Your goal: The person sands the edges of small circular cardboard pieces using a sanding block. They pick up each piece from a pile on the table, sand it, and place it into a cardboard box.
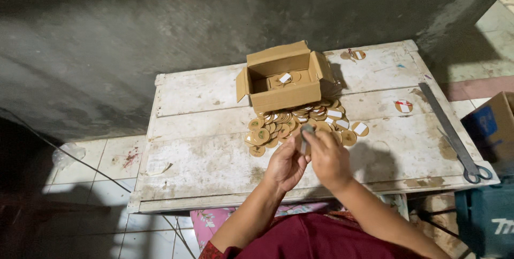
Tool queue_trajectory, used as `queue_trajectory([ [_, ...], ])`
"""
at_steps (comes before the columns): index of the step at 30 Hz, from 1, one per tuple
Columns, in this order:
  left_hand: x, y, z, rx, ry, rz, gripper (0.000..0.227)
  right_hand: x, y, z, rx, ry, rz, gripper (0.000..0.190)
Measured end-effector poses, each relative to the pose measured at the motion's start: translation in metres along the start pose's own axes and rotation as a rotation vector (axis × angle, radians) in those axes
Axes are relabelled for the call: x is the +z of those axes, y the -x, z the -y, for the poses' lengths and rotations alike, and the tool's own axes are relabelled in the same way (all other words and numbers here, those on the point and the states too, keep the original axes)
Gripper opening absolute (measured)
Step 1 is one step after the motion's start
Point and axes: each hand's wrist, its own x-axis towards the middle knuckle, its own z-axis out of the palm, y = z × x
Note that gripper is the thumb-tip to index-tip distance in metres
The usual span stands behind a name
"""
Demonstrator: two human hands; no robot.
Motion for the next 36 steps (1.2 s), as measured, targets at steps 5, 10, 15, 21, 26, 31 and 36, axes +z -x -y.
queue_trajectory([
  [5, 0.013, -0.002, -0.004, 0.036, 0.01, 0.004, 0.028, -0.013, -0.016, 0.01, -0.103, 0.062, -0.022, 0.029],
  [10, -0.048, -0.034, 0.019, 0.126, -0.054, 0.015, 0.026, -0.025, -0.025, 0.013, -0.057, 0.002, 0.021, 0.028],
  [15, -0.011, -0.019, 0.0, 0.035, 0.037, 0.166, 0.05, -0.038, -0.03, 0.034, -0.141, -0.062, 0.017, 0.025],
  [21, -0.014, -0.017, 0.003, -0.002, 0.037, 0.156, 0.039, -0.002, -0.005, -0.007, -0.079, -0.049, 0.003, 0.031],
  [26, -0.006, -0.014, 0.003, 0.059, 0.047, 0.168, 0.039, -0.027, -0.02, 0.02, -0.086, -0.076, 0.014, 0.031],
  [31, -0.024, -0.021, 0.007, 0.07, 0.067, 0.159, 0.041, -0.033, -0.024, 0.018, -0.12, -0.025, 0.006, 0.03],
  [36, 0.003, -0.008, 0.001, 0.072, 0.006, 0.106, 0.036, 0.001, 0.004, -0.001, -0.042, 0.007, 0.026, 0.03],
])
